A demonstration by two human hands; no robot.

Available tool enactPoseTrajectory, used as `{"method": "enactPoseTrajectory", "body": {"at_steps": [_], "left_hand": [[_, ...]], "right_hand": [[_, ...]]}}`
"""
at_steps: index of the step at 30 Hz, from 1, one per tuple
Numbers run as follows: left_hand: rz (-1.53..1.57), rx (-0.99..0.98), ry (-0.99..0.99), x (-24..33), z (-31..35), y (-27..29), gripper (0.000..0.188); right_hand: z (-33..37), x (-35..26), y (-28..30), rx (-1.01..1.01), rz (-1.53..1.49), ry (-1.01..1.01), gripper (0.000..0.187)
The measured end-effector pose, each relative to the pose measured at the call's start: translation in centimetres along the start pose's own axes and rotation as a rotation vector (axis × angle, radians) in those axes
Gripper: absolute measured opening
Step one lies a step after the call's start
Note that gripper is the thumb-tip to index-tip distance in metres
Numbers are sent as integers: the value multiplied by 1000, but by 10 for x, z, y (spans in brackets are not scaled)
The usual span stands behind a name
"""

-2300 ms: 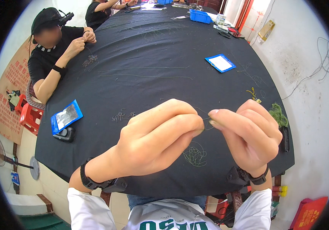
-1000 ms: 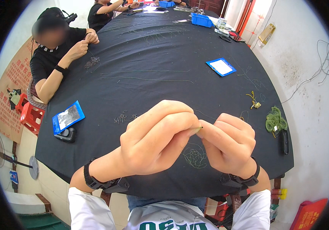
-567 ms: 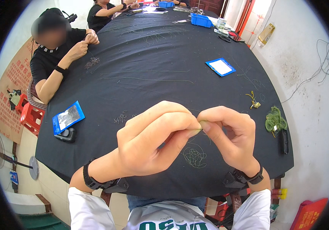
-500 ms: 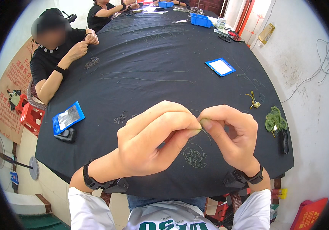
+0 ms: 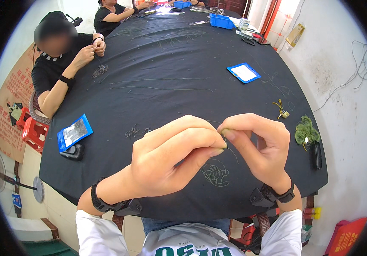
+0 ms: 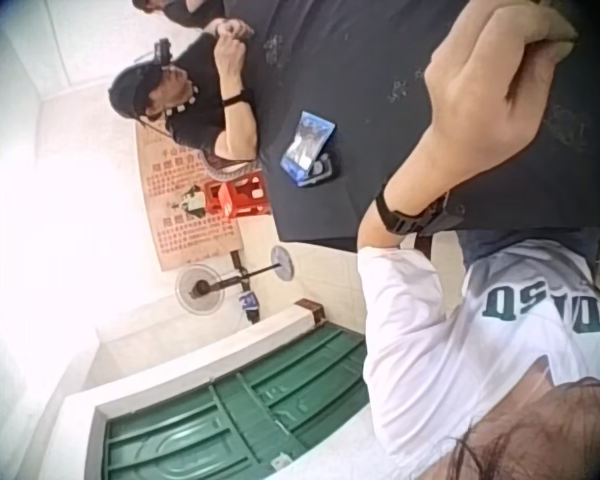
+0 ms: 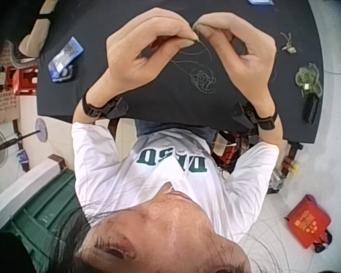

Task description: Tying fishing hooks and sinkers to a fishing line to create a rig.

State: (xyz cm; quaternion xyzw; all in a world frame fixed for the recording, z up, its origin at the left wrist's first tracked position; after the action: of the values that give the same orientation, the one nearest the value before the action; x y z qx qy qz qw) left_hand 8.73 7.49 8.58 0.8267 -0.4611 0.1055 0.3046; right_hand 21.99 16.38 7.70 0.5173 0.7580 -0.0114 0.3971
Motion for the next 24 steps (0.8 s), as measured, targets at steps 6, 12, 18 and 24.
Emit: {"method": "enactPoseTrajectory", "body": {"at_steps": [6, 12, 18, 24], "left_hand": [[-54, 20, -21, 0, 3, -1, 15], [-64, 44, -28, 2, 3, 0, 16], [-52, 82, 16, -4, 4, 0, 14], [-83, 90, 78, -9, 3, 0, 14]], "right_hand": [[-1, 0, 1, 0, 17, 14, 10], [-1, -2, 3, 14, 3, 13, 9], [-1, -7, 12, 118, 22, 4, 9], [4, -16, 25, 202, 96, 1, 9]]}}
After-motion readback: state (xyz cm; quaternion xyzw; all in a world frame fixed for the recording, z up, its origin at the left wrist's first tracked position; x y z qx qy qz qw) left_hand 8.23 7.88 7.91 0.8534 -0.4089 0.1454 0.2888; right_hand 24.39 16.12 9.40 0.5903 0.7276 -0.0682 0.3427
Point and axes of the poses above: each hand's wrist, its own z-axis away from the middle knuckle, its own y-axis out of the back of the hand, x = y × z, the point moved 4 cm from there along -z, towards the middle knuckle, and after that the axes turned 1 degree about y, right-handed, at the moved point
